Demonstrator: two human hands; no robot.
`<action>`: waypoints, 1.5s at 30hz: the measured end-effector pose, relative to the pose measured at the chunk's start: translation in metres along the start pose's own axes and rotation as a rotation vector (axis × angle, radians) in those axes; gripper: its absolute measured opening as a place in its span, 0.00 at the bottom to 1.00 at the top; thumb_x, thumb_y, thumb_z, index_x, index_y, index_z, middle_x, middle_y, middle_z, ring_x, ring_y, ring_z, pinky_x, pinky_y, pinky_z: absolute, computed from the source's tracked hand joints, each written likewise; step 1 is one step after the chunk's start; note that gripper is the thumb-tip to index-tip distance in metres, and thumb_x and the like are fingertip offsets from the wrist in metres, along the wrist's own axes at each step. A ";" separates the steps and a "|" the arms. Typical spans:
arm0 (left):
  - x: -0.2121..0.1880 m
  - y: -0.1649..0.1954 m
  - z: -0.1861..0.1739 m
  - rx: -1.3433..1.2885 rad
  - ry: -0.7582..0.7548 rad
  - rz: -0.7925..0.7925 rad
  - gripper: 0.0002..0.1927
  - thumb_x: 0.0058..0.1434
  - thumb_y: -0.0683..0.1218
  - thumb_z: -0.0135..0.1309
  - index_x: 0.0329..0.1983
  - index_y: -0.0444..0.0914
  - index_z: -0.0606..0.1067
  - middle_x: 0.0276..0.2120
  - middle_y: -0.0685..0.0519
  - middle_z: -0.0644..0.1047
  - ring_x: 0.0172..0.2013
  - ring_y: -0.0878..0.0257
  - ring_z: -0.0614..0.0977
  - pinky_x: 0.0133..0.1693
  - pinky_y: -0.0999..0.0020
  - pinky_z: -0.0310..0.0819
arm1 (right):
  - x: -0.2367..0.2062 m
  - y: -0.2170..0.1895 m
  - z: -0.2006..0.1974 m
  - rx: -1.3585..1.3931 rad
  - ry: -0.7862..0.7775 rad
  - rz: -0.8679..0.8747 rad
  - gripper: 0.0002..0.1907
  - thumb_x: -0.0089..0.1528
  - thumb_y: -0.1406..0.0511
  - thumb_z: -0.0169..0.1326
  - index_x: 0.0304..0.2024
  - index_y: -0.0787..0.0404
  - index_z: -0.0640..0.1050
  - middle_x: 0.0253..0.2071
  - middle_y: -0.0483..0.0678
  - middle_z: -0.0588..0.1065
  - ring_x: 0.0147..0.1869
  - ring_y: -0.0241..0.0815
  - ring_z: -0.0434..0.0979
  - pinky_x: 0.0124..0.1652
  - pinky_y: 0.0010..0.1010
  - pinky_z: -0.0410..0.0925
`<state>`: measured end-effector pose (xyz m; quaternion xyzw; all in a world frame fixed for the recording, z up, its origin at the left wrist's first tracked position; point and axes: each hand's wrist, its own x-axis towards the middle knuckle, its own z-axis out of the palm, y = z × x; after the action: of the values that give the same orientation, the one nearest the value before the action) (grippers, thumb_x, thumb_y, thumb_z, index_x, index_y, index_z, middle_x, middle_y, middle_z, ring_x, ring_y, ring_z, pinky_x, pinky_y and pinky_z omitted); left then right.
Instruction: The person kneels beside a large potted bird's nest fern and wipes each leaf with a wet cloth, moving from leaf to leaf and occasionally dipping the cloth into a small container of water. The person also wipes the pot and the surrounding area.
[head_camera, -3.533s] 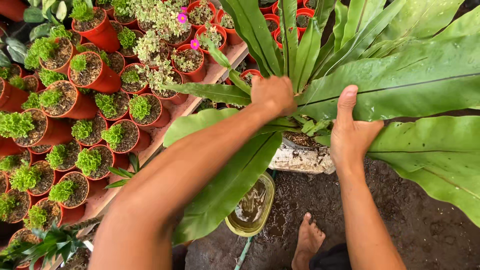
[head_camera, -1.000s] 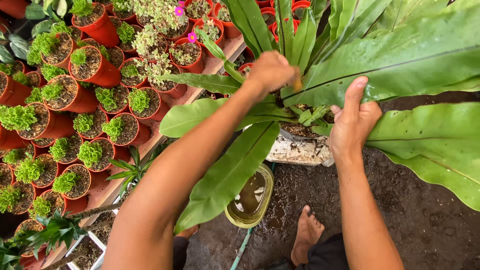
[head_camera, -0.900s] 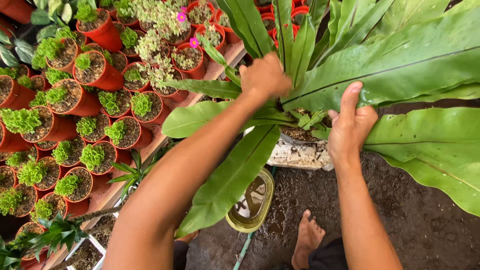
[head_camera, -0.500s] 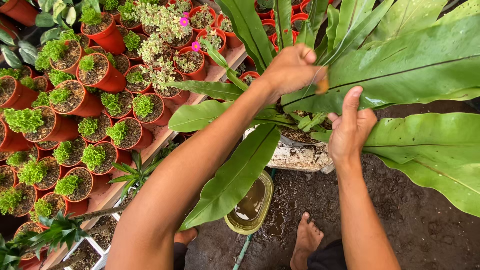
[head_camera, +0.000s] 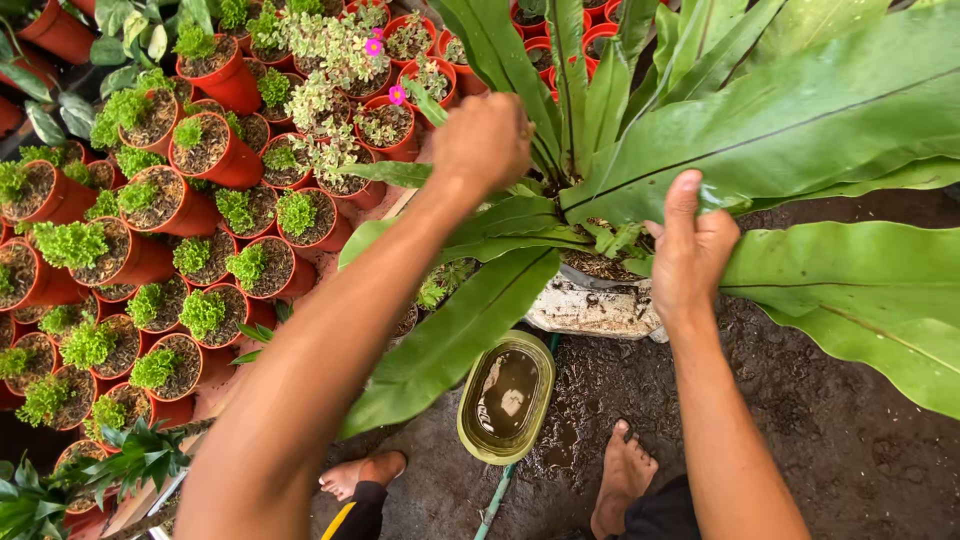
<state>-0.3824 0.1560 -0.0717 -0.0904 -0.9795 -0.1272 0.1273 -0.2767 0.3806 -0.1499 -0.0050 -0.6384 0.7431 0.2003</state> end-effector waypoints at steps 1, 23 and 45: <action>-0.003 -0.003 -0.013 -0.090 0.005 0.003 0.12 0.59 0.52 0.61 0.34 0.39 0.83 0.28 0.43 0.81 0.32 0.47 0.85 0.36 0.52 0.79 | -0.002 -0.001 0.001 -0.013 -0.010 -0.020 0.26 0.75 0.49 0.50 0.26 0.53 0.66 0.24 0.33 0.60 0.26 0.26 0.55 0.35 0.27 0.67; -0.313 -0.070 -0.068 -0.862 0.439 -0.880 0.14 0.68 0.43 0.45 0.51 0.35 0.77 0.32 0.48 0.79 0.28 0.63 0.77 0.30 0.69 0.71 | -0.215 -0.046 0.035 -0.101 -0.221 -1.018 0.15 0.64 0.62 0.51 0.54 0.54 0.71 0.57 0.49 0.68 0.57 0.48 0.69 0.56 0.42 0.67; -0.351 -0.005 0.259 0.040 -0.960 -0.456 0.13 0.64 0.51 0.56 0.47 0.41 0.80 0.48 0.41 0.81 0.50 0.49 0.82 0.51 0.54 0.78 | -0.133 0.099 0.039 0.824 -0.051 1.180 0.23 0.67 0.47 0.47 0.47 0.60 0.70 0.35 0.45 0.67 0.36 0.43 0.66 0.37 0.39 0.63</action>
<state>-0.1082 0.1711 -0.4106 0.0794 -0.9246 -0.0776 -0.3644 -0.1936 0.2933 -0.2700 -0.2558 -0.2014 0.9079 -0.2641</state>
